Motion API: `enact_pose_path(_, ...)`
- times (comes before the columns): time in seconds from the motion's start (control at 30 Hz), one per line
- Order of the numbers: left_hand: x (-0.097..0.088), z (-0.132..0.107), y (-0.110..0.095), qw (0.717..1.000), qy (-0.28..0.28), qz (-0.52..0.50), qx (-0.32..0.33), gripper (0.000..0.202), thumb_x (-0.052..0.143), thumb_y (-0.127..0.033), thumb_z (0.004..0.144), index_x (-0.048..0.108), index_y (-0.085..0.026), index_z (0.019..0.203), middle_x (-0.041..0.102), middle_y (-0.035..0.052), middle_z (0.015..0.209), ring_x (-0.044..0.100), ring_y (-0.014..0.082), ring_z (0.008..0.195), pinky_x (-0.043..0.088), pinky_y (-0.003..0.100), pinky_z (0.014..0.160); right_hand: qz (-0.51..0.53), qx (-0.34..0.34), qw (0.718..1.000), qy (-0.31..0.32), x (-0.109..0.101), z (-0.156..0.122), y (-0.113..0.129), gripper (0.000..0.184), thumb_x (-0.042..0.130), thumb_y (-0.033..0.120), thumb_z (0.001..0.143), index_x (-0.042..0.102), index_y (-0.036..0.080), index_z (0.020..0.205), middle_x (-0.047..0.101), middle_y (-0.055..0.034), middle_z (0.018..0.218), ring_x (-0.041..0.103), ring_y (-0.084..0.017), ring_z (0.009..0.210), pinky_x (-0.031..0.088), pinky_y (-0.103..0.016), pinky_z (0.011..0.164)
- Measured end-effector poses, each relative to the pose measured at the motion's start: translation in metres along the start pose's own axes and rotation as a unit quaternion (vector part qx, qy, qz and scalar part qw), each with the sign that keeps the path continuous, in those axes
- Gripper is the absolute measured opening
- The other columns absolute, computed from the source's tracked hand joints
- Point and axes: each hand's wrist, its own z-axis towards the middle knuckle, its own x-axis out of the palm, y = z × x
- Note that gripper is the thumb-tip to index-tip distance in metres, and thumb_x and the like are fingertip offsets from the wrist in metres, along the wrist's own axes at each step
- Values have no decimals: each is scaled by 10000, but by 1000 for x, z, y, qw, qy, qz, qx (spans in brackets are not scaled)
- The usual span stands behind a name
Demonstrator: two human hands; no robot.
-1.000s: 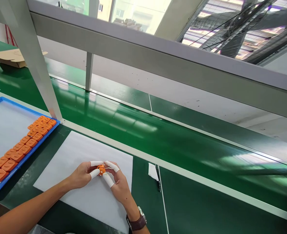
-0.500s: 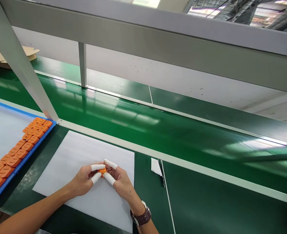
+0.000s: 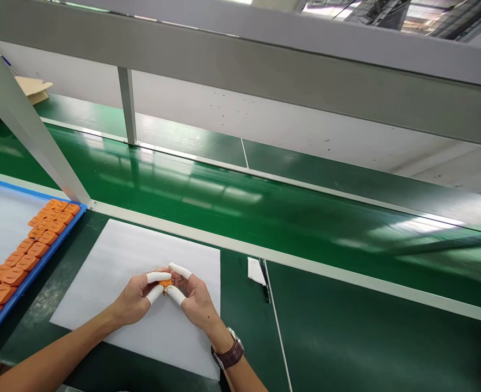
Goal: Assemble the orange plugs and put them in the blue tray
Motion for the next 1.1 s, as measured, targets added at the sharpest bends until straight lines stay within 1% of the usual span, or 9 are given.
enact_pose_path(0.2,0,0,3,996,-49,-55,-46,404,588,-262,932,561,-239,1334,609,69,1389,585,249,1276,482,428,1107,61,3,998,1,-1,1,0,560,748,395,829,545,253,1331,710,-38,1071,686,-213,970,574,-466,952)
enact_pose_path(0.33,2,3,2,991,-92,-68,-64,312,636,-305,902,630,-202,1197,691,84,1243,673,250,1137,553,411,1011,-78,-66,994,-49,-13,-1,0,445,623,358,925,541,278,1355,652,-73,1216,659,-196,944,585,-429,901)
enact_pose_path(0.43,2,5,4,990,-103,-71,-70,316,666,-330,883,661,-195,1169,717,93,1188,675,260,1118,564,411,981,-257,-178,944,-101,-25,1,-5,397,543,276,970,536,275,1367,633,-101,1242,605,-250,1092,547,-476,950)
enact_pose_path(0.57,3,6,7,988,-112,-94,-41,315,705,-324,857,690,-188,1140,718,105,1163,685,263,1068,559,420,965,-422,-281,857,-87,-32,7,-23,401,546,194,953,544,223,1353,631,-138,1257,553,-309,1177,527,-535,956)
enact_pose_path(0.7,4,6,9,985,-122,-122,-19,361,745,-322,829,699,-172,1154,720,121,1142,675,269,1082,539,428,986,-504,-322,796,-93,-34,15,-44,303,524,247,965,613,179,1247,617,-168,1265,555,-339,1153,532,-539,920)
enact_pose_path(0.87,6,4,-2,978,-155,-137,-15,363,790,-333,778,732,-151,1087,746,126,1070,689,273,1039,550,425,957,-557,-324,759,-95,-38,16,-56,335,462,353,994,610,169,1232,639,-172,1191,586,-340,1070,547,-523,854)
enact_pose_path(0.97,-16,-8,-32,978,-177,-113,15,386,794,-338,765,730,-144,1093,749,133,1067,702,275,990,582,423,877,-577,-324,745,-86,-39,13,-56,307,442,360,998,663,166,1087,629,-186,1216,591,-349,1100,553,-507,857)
enact_pose_path(1.03,-52,-25,-62,972,-221,-62,42,404,777,-333,779,713,-147,1133,744,133,1104,705,274,998,575,428,894,-589,-323,737,-76,-38,10,-56,318,425,351,1000,678,158,1012,576,-200,1338,547,-373,1216,535,-518,927)
enact_pose_path(1.1,-103,-47,-91,941,-334,26,57,442,764,-345,783,687,-171,1182,738,113,1148,695,271,1042,552,426,946,-598,-321,731,-71,-36,9,-56,342,414,358,997,678,144,1043,504,-195,1450,480,-392,1315,504,-534,994)
